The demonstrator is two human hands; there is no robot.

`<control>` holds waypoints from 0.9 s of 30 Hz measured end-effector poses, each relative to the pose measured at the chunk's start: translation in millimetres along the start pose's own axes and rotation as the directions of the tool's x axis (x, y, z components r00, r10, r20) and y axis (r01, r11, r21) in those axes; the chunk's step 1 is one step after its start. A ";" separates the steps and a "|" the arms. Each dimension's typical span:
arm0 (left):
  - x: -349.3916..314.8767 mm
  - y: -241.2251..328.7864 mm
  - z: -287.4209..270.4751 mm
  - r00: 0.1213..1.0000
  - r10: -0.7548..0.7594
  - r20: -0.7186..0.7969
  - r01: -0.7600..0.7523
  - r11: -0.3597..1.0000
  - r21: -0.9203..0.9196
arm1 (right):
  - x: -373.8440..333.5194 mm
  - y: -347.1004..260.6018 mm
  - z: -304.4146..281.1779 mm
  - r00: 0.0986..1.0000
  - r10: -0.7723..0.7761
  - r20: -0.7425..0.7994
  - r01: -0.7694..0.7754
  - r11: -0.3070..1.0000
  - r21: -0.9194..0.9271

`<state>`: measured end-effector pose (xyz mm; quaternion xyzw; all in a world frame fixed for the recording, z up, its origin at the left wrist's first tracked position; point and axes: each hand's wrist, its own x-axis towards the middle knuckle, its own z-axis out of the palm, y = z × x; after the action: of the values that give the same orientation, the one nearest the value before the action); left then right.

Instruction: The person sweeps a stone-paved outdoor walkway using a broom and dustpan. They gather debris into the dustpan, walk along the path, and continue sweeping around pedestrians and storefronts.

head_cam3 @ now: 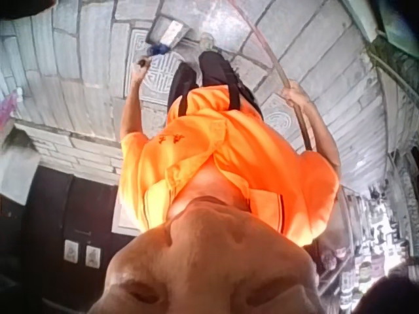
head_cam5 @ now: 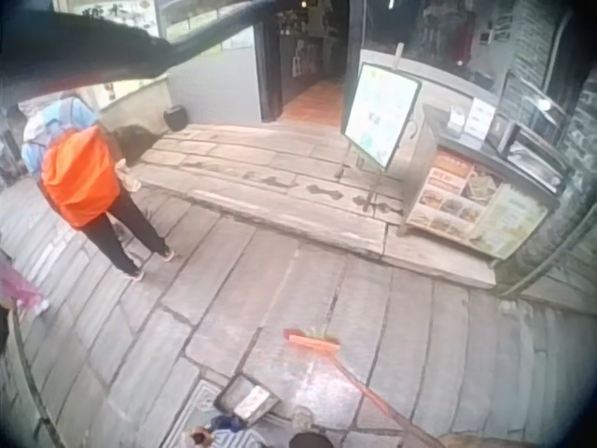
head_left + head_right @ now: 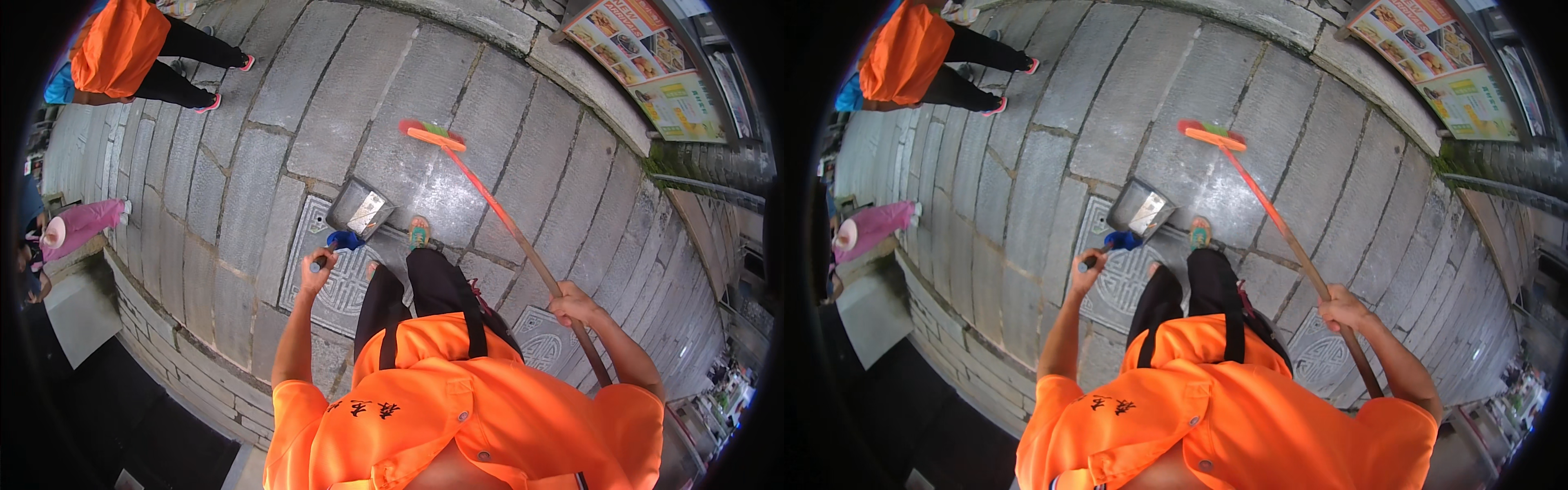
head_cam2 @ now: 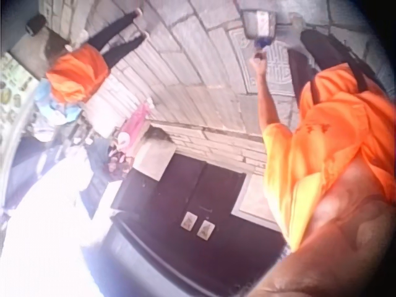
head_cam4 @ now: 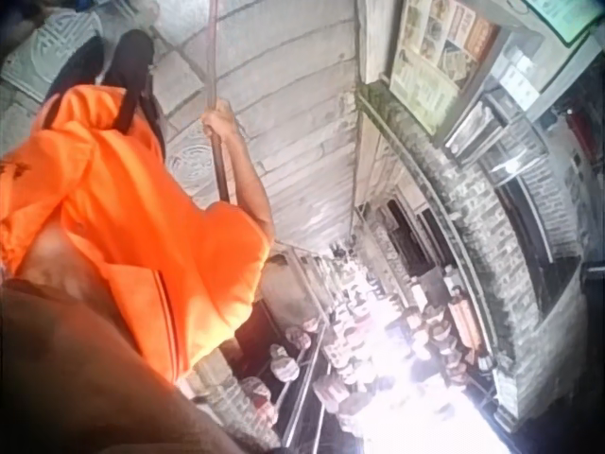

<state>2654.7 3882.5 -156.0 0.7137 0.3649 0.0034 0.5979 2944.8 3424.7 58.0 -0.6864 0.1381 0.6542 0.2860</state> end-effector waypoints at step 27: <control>39.4 -2.5 -119.2 0.989 -0.145 -0.023 0.138 0.970 -0.198 | 121.5 -221.1 121.5 0.972 -0.226 -0.056 0.230 0.970 0.079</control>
<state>2629.7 4004.7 -141.2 0.6232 0.4237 0.0099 0.6572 2982.7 3693.3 -11.5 -0.6998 0.0925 0.5945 0.3850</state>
